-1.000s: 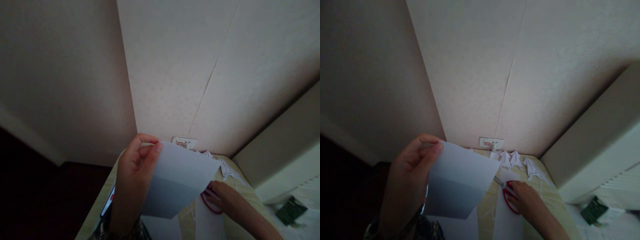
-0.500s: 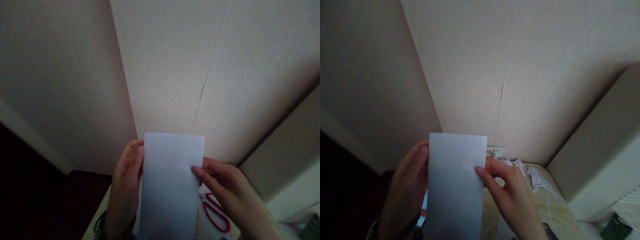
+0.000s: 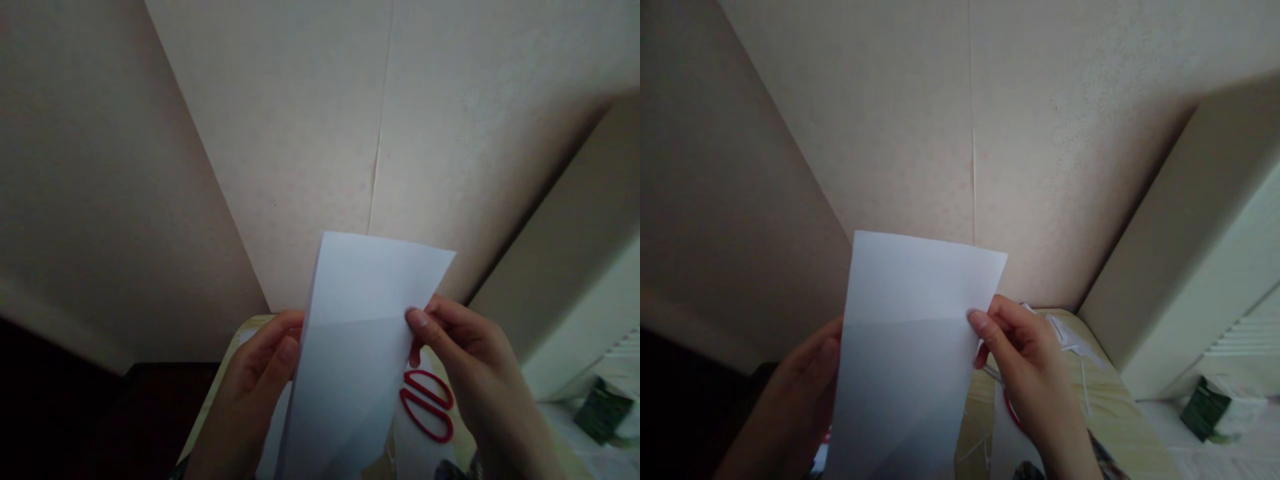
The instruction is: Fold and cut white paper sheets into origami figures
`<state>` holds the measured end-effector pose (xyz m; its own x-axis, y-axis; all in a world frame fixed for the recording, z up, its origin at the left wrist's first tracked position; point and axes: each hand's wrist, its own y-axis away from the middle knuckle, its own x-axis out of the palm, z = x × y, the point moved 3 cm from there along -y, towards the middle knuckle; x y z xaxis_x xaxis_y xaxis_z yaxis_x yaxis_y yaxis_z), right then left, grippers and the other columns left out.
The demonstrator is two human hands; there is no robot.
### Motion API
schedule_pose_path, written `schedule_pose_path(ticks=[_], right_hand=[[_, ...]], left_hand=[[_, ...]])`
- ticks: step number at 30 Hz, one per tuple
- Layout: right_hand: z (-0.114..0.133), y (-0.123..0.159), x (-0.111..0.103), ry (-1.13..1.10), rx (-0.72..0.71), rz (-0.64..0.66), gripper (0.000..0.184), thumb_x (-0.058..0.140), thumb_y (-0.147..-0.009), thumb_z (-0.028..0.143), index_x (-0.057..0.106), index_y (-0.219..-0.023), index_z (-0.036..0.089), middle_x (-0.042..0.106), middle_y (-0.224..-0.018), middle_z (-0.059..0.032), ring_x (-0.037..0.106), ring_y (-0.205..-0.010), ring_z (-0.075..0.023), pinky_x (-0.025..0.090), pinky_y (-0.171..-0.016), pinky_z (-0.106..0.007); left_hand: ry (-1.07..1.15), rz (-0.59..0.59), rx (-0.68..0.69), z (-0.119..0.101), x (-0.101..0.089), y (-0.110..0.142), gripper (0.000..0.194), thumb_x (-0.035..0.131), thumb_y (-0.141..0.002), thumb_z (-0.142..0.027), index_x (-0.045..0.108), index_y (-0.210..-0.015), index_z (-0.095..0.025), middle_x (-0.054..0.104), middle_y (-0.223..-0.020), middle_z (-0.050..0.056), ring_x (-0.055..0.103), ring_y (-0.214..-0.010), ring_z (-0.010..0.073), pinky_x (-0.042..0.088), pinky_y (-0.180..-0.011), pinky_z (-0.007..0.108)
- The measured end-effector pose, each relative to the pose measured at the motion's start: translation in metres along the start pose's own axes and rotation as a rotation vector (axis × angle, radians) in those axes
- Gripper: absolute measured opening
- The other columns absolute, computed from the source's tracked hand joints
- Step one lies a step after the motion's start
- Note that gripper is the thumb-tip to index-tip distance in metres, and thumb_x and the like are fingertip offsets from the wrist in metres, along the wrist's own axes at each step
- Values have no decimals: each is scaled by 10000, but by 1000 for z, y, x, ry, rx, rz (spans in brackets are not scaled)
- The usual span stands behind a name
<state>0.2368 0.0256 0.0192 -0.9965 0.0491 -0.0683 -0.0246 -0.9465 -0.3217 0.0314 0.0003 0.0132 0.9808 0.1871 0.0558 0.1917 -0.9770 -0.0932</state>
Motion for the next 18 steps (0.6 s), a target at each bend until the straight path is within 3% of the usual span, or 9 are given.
schedule_pose_path(ticks=[3,8,10,12,15,18], right_hand=[[-6,0,-2,13,-7,-9,285,617,-869,344,642,-622,204,572,-509,27,559,-493,-131,443,-485,-221],[-4,-2,5,5,-9,29,269,594,-878,339,634,-655,195,567,-542,23,550,-488,-127,466,-477,-222],[-3,-1,11,-16,-7,49,159,589,-877,323,668,-806,205,648,-652,4,605,-548,-142,515,-513,-232],[-5,1,16,-33,2,68,239,607,-866,320,643,-1084,231,732,-948,-52,697,-775,-192,579,-612,-267],[-10,6,22,-41,-3,129,551,651,-846,367,475,-1359,268,549,-1423,-119,584,-1236,-274,597,-818,-346],[-8,13,31,-72,-33,263,634,665,-829,486,452,-1387,272,465,-1499,-122,449,-1375,-304,573,-905,-387]], left_hand=[[54,106,-69,1,7,1,288,676,-804,-497,775,-909,-248,767,-861,42,676,-742,199,526,-642,256],[-42,31,-6,-9,13,4,210,660,-817,-409,782,-822,-239,753,-728,30,676,-691,219,528,-594,270],[-80,66,13,-13,15,5,151,672,-808,-352,779,-793,-246,747,-698,12,677,-658,200,509,-568,240],[-96,113,16,-14,16,5,119,673,-805,-306,775,-785,-249,736,-665,-4,669,-616,173,483,-534,204],[-121,92,47,-14,13,3,112,662,-810,-275,770,-804,-249,727,-648,-18,646,-568,147,468,-521,185],[-200,15,108,-13,11,1,109,663,-817,-273,769,-833,-252,741,-704,-16,643,-580,140,461,-523,183]])
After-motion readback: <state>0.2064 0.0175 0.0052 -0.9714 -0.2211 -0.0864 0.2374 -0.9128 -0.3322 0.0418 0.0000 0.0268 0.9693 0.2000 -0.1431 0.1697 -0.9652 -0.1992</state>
